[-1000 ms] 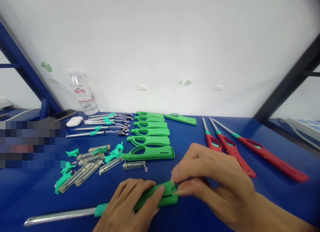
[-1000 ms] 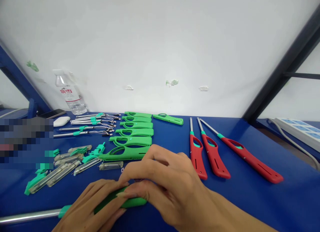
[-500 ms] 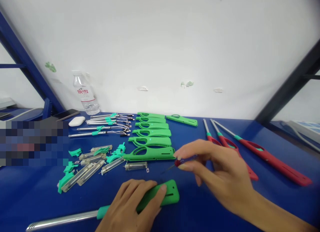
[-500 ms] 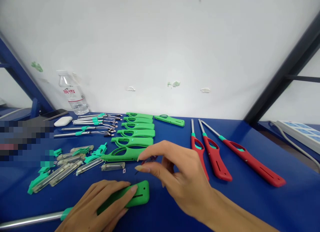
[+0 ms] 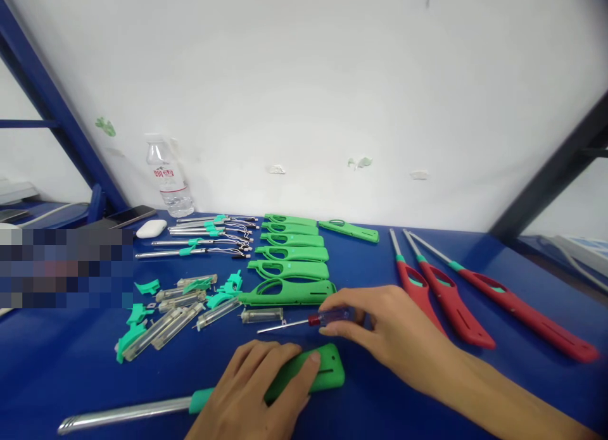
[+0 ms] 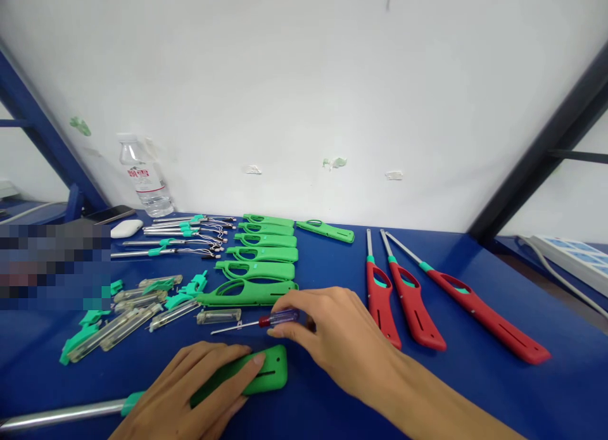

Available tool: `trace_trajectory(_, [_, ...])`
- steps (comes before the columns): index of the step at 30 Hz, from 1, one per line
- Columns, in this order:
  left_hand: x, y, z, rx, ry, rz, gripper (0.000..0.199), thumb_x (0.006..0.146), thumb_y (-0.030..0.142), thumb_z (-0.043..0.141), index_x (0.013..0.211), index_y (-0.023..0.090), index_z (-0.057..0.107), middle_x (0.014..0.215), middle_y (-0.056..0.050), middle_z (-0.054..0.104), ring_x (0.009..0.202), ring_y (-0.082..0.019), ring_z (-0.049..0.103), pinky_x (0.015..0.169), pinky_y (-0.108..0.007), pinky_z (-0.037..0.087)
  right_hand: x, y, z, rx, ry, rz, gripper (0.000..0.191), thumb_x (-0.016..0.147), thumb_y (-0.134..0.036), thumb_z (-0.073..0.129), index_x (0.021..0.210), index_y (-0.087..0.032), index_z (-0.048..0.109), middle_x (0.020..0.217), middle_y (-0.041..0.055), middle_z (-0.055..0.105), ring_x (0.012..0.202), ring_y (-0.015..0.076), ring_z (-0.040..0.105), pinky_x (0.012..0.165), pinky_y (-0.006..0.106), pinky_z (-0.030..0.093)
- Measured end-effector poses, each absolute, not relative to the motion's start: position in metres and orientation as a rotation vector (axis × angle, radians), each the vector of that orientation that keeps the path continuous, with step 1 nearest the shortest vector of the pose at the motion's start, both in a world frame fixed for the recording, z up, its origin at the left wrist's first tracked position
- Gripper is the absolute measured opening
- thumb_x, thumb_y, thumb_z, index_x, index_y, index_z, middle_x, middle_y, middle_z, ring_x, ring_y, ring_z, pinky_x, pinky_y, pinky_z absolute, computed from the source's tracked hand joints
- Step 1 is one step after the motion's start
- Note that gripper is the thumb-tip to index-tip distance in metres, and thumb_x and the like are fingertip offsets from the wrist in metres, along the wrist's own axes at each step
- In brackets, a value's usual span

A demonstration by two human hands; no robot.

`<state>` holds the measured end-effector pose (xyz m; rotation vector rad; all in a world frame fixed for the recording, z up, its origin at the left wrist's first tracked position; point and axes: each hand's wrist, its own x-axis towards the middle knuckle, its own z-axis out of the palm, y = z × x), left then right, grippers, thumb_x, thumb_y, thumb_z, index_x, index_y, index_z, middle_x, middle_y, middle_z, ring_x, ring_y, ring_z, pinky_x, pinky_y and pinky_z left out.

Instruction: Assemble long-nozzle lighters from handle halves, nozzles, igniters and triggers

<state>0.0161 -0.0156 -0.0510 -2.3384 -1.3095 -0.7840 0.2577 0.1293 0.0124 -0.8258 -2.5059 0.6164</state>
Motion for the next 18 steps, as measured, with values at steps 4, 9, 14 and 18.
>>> trace_trajectory(4, [0.017, -0.015, -0.051, -2.336, -1.293, -0.785, 0.035, 0.128, 0.014, 0.047, 0.149, 0.021, 0.073, 0.128, -0.008, 0.087, 0.109, -0.023, 0.087, 0.096, -0.038, 0.074, 0.257, 0.130, 0.003, -0.808, -2.582, 0.570, 0.005, 0.109, -0.027, 0.091, 0.115, -0.026, 0.091, 0.107, 0.0003, 0.090, 0.088, 0.0218, 0.083, 0.078, 0.031, 0.058])
trace_trajectory(9, [0.016, -0.016, -0.052, -2.341, -1.292, -0.778, 0.036, 0.128, 0.013, 0.046, 0.150, 0.021, 0.073, 0.127, -0.008, 0.088, 0.108, -0.023, 0.087, 0.095, -0.037, 0.073, 0.258, 0.130, 0.000, -0.792, -2.618, 0.540, 0.008, 0.112, -0.027, 0.087, 0.119, -0.024, 0.090, 0.114, 0.0028, 0.086, 0.082, 0.0208, 0.079, 0.078, 0.034, 0.058])
trace_trajectory(14, [0.016, -0.013, -0.052, -2.328, -1.272, -0.789, 0.034, 0.127, 0.012, 0.047, 0.147, 0.021, 0.073, 0.123, -0.008, 0.088, 0.104, -0.022, 0.087, 0.091, -0.037, 0.073, 0.259, 0.129, 0.000, -0.765, -2.615, 0.515, 0.012, 0.118, -0.030, 0.079, 0.124, -0.025, 0.088, 0.122, 0.0044, 0.084, 0.093, 0.0238, 0.082, 0.085, 0.038, 0.060])
trace_trajectory(18, [0.018, -0.013, -0.050, -2.315, -1.294, -0.790, 0.034, 0.129, 0.017, 0.043, 0.149, 0.022, 0.070, 0.124, -0.006, 0.089, 0.105, -0.023, 0.088, 0.093, -0.037, 0.073, 0.260, 0.123, 0.005, -0.638, -2.610, 0.508, 0.026, 0.125, -0.037, 0.065, 0.121, -0.024, 0.087, 0.116, 0.0050, 0.082, 0.099, 0.0240, 0.082, 0.084, 0.037, 0.058])
